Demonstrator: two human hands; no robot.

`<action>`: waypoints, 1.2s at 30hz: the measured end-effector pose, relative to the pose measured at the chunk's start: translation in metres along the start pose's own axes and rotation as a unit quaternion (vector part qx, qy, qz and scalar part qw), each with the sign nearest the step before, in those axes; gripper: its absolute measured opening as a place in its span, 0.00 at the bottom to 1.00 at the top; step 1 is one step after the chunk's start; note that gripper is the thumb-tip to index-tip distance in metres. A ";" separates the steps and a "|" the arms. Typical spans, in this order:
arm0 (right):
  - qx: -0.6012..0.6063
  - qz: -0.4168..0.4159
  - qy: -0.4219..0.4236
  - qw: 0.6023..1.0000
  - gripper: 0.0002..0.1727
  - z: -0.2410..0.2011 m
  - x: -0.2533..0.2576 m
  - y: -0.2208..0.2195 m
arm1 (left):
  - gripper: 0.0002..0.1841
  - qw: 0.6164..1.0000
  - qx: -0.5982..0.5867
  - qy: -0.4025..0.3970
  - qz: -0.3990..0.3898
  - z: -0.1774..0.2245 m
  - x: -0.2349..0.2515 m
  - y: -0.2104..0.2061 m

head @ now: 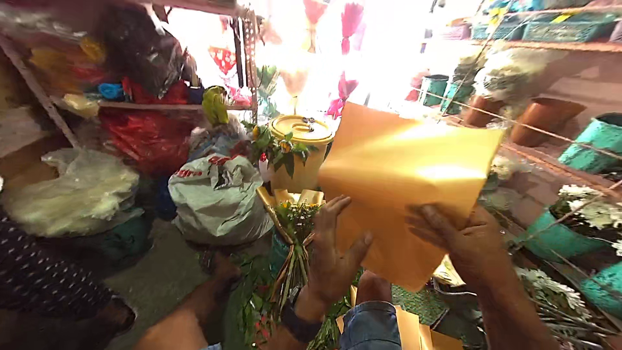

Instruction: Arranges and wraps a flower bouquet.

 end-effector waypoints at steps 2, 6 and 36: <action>-0.006 -0.053 0.054 0.997 0.13 -0.018 0.002 -0.010 | 0.44 0.999 -0.034 0.036 -0.017 -0.012 0.005 -0.001; -0.007 -0.135 0.091 0.987 0.10 -0.047 0.012 0.005 | 0.50 0.951 -0.225 0.210 -0.038 -0.072 0.044 0.013; -0.192 0.086 -0.062 0.976 0.18 0.019 0.022 0.221 | 0.06 0.940 -0.169 0.135 -0.264 0.020 0.074 -0.196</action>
Point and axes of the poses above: each hand's wrist, its own x-axis towards the middle knuckle, its own y-axis out of the back of the hand, z = x × y, the point moved 10 cm from there along x, towards the middle knuckle, and after that the axes turned 9 degrees about z, right-handed, at the moved point
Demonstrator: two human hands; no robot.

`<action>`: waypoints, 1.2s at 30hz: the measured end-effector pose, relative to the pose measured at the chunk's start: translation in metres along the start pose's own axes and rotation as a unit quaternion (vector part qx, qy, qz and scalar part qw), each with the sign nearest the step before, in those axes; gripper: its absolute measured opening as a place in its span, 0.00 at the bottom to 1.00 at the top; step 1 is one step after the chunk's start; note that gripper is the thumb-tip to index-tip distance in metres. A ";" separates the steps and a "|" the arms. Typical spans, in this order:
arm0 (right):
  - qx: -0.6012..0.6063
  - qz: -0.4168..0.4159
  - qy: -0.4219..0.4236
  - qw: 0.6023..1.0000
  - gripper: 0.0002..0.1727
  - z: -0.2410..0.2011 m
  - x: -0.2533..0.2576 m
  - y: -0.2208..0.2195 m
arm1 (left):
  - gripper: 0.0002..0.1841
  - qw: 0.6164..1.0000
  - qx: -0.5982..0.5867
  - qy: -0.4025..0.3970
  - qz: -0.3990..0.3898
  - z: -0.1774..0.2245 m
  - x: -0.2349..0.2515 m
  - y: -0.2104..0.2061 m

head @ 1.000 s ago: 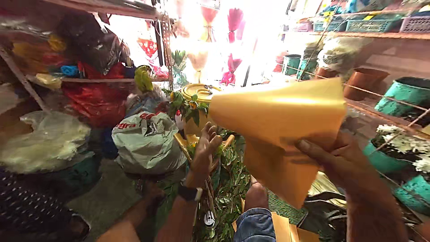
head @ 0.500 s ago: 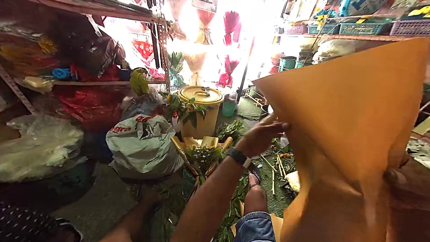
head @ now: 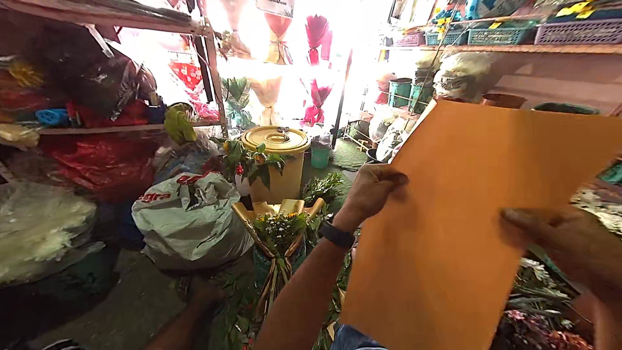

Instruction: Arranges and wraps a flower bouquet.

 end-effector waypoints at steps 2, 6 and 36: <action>-0.065 0.057 -0.025 0.996 0.18 0.013 0.019 -0.003 | 0.11 0.989 0.141 -0.009 0.048 -0.009 0.009 -0.005; -0.073 0.105 0.018 0.992 0.18 -0.014 0.012 -0.031 | 0.18 0.968 0.225 -0.028 0.104 -0.008 0.005 -0.012; 0.068 -0.133 0.196 0.969 0.20 -0.160 -0.007 -0.148 | 0.13 0.984 -0.114 -0.137 -0.004 0.091 -0.021 0.035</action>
Point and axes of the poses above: each hand's wrist, its own x-axis towards the middle knuckle, its own y-axis out of the back of the hand, z = x × y, the point moved 10 cm from there along x, towards the middle knuckle, and after that the axes turned 9 degrees about z, right-handed, at the moved point
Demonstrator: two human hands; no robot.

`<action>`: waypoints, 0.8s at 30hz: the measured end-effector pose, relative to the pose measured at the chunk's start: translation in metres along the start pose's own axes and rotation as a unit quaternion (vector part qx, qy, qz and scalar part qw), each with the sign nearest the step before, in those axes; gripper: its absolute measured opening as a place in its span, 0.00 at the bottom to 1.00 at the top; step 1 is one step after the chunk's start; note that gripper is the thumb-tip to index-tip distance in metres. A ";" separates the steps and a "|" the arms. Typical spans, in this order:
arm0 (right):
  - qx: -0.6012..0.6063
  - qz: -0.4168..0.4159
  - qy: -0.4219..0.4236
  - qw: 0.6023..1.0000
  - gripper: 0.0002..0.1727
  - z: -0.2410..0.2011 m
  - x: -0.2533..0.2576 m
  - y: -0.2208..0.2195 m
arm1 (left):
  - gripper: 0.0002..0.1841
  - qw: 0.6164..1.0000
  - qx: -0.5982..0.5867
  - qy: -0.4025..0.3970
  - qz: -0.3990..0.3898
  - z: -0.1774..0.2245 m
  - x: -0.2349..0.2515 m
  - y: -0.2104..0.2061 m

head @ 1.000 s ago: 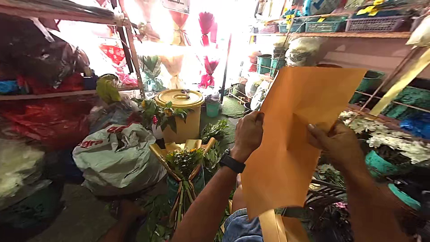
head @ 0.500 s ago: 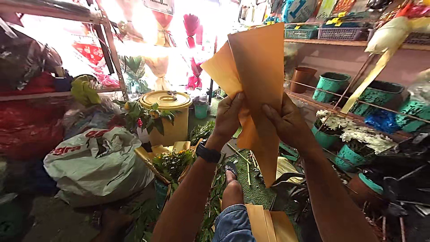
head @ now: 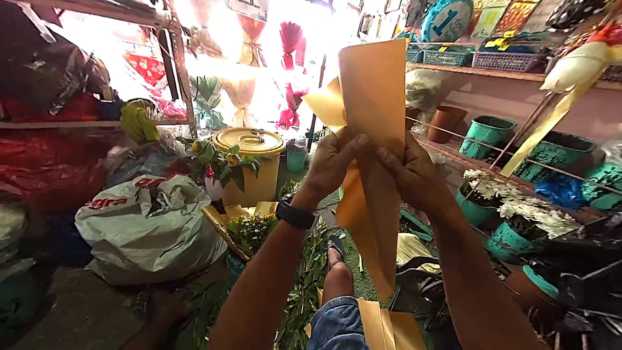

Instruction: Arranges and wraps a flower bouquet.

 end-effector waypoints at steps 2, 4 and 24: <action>0.011 -0.010 0.004 1.000 0.19 -0.001 0.001 -0.002 | 0.08 1.000 -0.021 -0.018 -0.013 -0.002 0.006 -0.002; 0.018 -0.013 0.010 1.000 0.17 -0.002 0.001 -0.002 | 0.07 1.000 -0.013 -0.026 -0.012 -0.003 0.005 0.001; 0.217 -0.080 -0.060 0.971 0.16 -0.032 0.074 -0.021 | 0.08 0.990 -0.041 0.021 -0.135 0.001 -0.005 0.006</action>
Point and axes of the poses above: each hand's wrist, its own x-axis towards the middle knuckle, its own y-axis out of the back of the hand, z = x × y, the point moved 10 cm from there along x, towards the middle knuckle, and after that the axes turned 9 degrees about z, right-handed, at the moved point
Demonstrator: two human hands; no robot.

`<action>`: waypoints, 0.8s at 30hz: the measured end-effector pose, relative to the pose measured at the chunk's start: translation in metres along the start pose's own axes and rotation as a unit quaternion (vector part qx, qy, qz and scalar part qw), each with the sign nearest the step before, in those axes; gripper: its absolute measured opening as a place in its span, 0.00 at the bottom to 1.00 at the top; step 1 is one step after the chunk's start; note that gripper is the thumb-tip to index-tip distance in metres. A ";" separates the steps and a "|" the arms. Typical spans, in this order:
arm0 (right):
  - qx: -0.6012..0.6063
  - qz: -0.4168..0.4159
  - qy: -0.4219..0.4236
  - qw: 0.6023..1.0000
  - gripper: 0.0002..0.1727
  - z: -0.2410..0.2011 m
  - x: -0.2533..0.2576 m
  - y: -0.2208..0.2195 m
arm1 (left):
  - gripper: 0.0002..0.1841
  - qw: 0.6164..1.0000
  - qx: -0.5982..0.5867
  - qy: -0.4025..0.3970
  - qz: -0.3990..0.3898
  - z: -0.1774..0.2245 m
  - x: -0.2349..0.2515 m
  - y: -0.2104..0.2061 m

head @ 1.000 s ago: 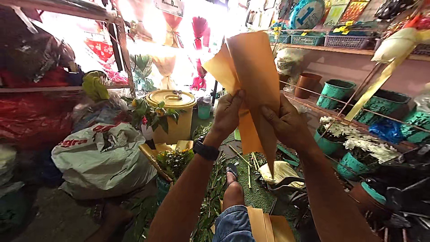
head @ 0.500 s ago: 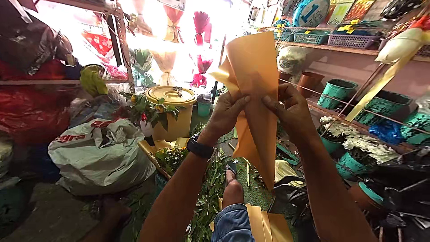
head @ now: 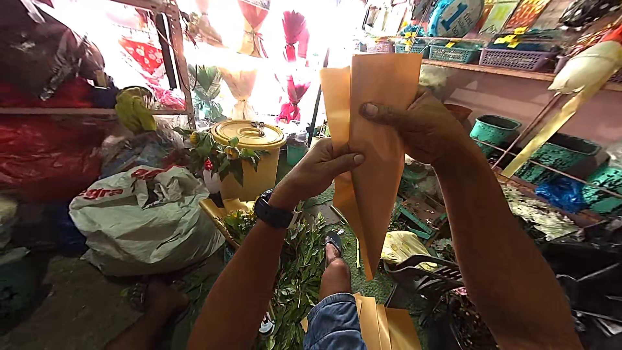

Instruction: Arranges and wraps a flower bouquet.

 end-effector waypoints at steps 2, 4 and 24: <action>-0.012 0.024 0.042 0.999 0.15 -0.012 0.002 -0.003 | 0.08 1.000 -0.012 -0.011 0.020 0.001 -0.003 0.006; -0.019 0.043 0.082 0.996 0.14 -0.023 0.004 -0.004 | 0.12 0.999 -0.041 -0.018 0.022 -0.002 -0.006 0.007; -0.023 0.108 0.118 0.987 0.03 -0.073 0.015 0.001 | 0.11 0.991 -0.132 0.007 0.020 -0.017 -0.017 -0.030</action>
Point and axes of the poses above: each hand's wrist, its own x-axis towards the middle knuckle, its own y-axis out of the back of the hand, z = x × y, the point moved 10 cm from there along x, towards the middle knuckle, and after that the axes turned 9 degrees about z, right-handed, at the moved point
